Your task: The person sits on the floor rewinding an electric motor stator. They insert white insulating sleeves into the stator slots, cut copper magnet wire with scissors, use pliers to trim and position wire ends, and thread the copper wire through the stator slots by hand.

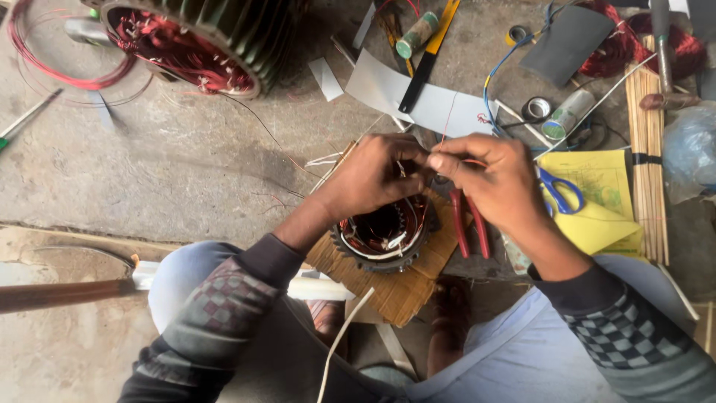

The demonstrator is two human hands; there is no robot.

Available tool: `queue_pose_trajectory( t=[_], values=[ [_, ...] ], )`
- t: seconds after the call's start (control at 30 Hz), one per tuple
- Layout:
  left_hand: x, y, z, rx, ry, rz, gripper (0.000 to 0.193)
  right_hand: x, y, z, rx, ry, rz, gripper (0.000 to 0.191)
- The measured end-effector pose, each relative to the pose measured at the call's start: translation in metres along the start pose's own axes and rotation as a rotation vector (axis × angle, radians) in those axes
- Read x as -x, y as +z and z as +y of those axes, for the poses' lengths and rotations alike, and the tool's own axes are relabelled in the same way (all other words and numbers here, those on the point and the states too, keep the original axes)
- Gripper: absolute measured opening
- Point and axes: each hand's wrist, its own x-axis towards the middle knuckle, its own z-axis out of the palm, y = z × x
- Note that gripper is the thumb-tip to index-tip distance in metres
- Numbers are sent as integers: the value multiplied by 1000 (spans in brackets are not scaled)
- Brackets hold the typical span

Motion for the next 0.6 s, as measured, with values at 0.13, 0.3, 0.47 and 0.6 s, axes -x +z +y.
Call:
queue_pose_trajectory(
  t=[0.13,0.3,0.47,0.6],
  values=[
    [1,2,3,8,-152,-116,31,3,-3,-4,5,-89,27,13],
    [3,6,9,-60,-59,-72,25,11,4,-9,-22,-202,70,10],
    [5,-6,1,188,-269,-221,23,7,1,-13,-257,48,-56,19],
    [10,-6,-6,255,-214,-110,20,13,-4,-19,-73,308,-297,21]
  ],
)
